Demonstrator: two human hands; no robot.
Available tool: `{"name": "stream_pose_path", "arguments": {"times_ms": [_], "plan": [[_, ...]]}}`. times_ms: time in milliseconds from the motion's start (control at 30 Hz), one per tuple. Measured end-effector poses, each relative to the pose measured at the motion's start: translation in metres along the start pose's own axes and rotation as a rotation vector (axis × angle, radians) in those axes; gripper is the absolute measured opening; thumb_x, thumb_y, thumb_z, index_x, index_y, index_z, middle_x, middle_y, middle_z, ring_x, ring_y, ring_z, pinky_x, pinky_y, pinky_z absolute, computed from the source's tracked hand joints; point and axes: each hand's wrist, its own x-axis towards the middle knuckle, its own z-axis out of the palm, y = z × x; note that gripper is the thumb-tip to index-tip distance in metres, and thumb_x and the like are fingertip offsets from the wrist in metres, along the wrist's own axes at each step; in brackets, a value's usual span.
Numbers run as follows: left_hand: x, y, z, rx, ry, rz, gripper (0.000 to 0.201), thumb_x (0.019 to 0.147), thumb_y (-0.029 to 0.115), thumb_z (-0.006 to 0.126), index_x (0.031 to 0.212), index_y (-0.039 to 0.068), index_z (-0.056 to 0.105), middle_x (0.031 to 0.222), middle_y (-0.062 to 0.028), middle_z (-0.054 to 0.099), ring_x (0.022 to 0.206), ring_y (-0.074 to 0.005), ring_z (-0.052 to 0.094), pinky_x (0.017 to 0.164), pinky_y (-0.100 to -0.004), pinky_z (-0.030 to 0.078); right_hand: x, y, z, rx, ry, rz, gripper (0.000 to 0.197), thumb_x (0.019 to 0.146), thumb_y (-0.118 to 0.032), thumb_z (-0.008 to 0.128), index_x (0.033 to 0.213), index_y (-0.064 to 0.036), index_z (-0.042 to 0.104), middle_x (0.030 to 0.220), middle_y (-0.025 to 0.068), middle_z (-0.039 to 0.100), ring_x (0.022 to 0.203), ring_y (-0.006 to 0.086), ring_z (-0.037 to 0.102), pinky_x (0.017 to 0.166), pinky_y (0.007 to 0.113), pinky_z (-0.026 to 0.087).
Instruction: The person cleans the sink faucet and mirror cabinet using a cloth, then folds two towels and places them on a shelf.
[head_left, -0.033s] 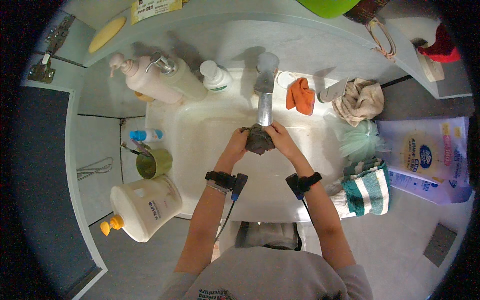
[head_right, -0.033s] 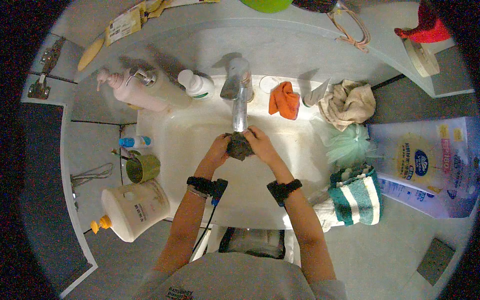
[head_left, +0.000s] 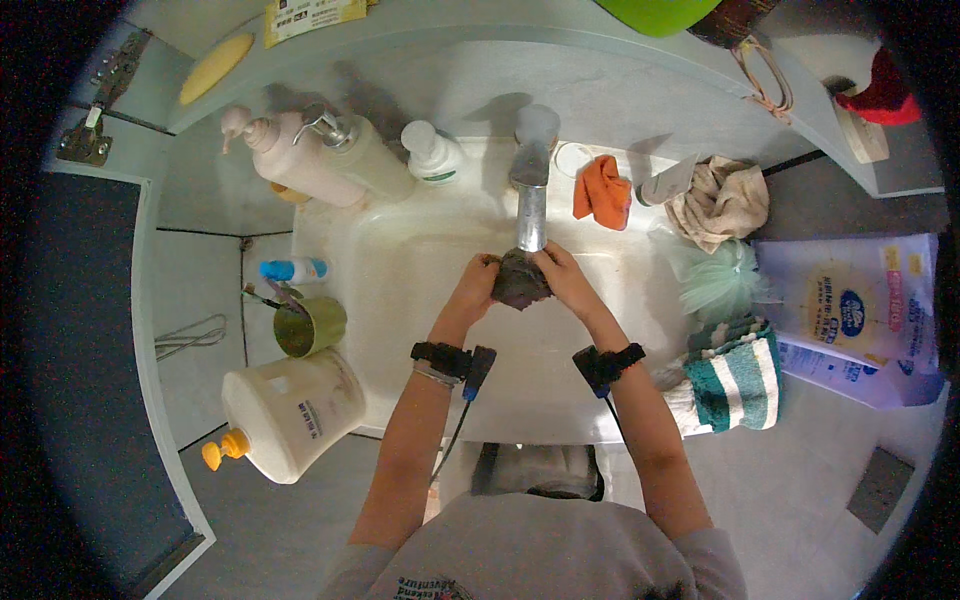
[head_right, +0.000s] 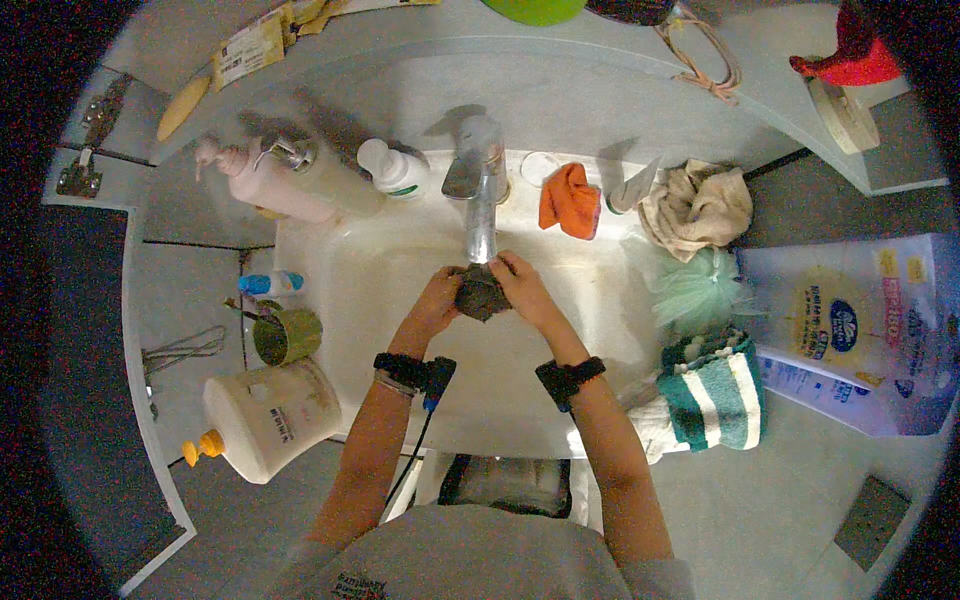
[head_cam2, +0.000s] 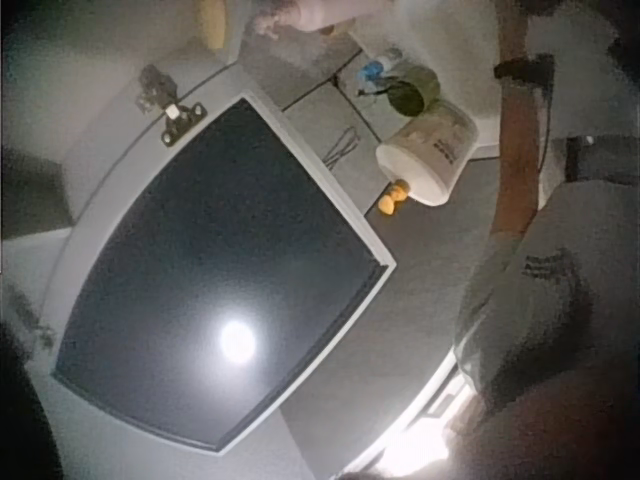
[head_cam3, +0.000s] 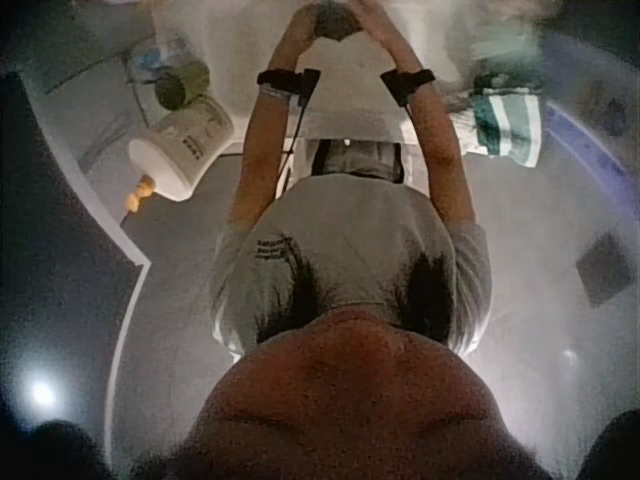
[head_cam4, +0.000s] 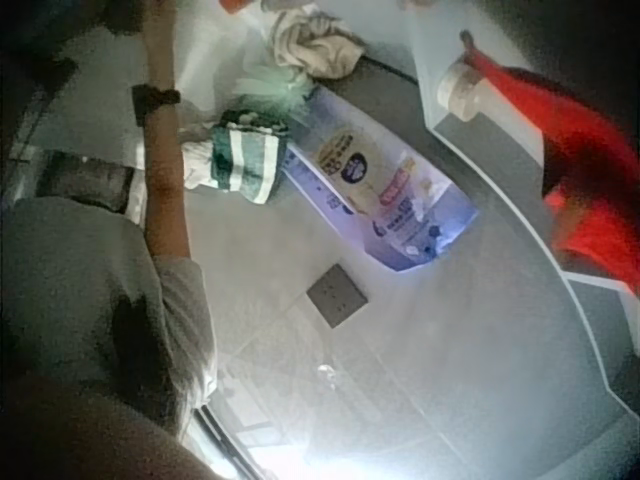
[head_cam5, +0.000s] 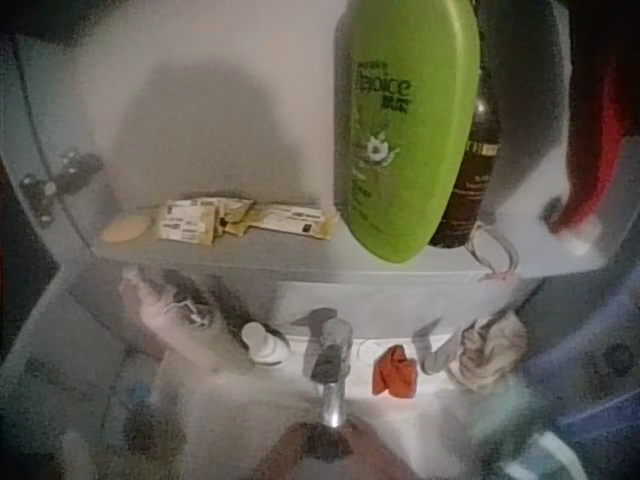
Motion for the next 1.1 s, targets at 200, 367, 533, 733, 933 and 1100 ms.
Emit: {"name": "stream_pose_path", "arguments": {"times_ms": [200,367,533,733,933,1100], "plan": [[0.004,0.001,-0.02,0.042,-0.224,-0.063,0.033,0.089,0.028,0.044,0.108,0.001,0.051,0.093,-0.0088,0.06,0.074,-0.0187,0.061,0.066,-0.0315,0.054,0.005,0.007,0.002,-0.071,-0.017,-0.07,0.023,0.084,-0.026,0.056,0.093,-0.004,0.053,0.074,0.0017,0.055,0.06,0.0102,0.052,0.049,0.024,0.042],[-0.002,0.019,-0.008,0.358,-0.094,-0.123,0.037,0.088,0.035,0.049,0.106,0.003,0.054,0.09,-0.0055,0.059,0.071,-0.0135,0.057,0.06,-0.0282,0.049,0.0,-0.01,0.004,-0.106,-0.01,-0.082,0.026,0.081,-0.021,0.06,0.097,-0.0008,0.054,0.08,0.005,0.058,0.073,0.0121,0.054,0.065,0.026,0.045],[-0.018,0.026,0.006,0.362,0.0,0.194,0.035,0.084,0.034,0.057,0.092,0.0,0.056,0.082,-0.0044,0.057,0.072,-0.0103,0.052,0.063,-0.0243,0.044,0.005,0.0,-0.004,0.055,-0.028,-0.099,0.031,0.081,-0.016,0.058,0.106,0.0,0.052,0.088,0.0044,0.056,0.076,0.0103,0.053,0.064,0.024,0.044],[-0.013,0.021,-0.007,0.61,0.076,0.443,0.022,0.082,0.017,0.06,0.096,0.003,0.053,0.084,-0.0065,0.057,0.076,-0.0136,0.053,0.069,-0.0279,0.045,0.007,0.006,-0.005,0.045,-0.021,-0.041,0.029,0.079,-0.015,0.062,0.102,0.0024,0.058,0.086,0.0051,0.061,0.075,0.012,0.055,0.068,0.027,0.046],[-0.01,0.009,-0.004,0.804,0.245,0.671,0.016,0.086,0.014,0.053,0.098,0.004,0.051,0.082,-0.0116,0.059,0.074,-0.0172,0.058,0.066,-0.0299,0.047,0.018,0.038,-0.001,-0.075,0.121,-0.185,0.025,0.082,-0.016,0.058,0.098,0.0032,0.057,0.077,0.0116,0.062,0.068,0.0174,0.058,0.063,0.031,0.046],[-0.032,0.027,0.033,0.635,0.322,0.186,0.026,0.092,0.025,0.043,0.101,0.002,0.051,0.072,-0.0138,0.058,0.051,-0.0171,0.056,0.039,-0.0287,0.044,-0.002,0.009,0.032,-0.291,0.392,-0.191,0.024,0.086,-0.019,0.049,0.087,0.0039,0.057,0.073,0.023,0.058,0.065,0.0325,0.058,0.061,0.036,0.045]]}}
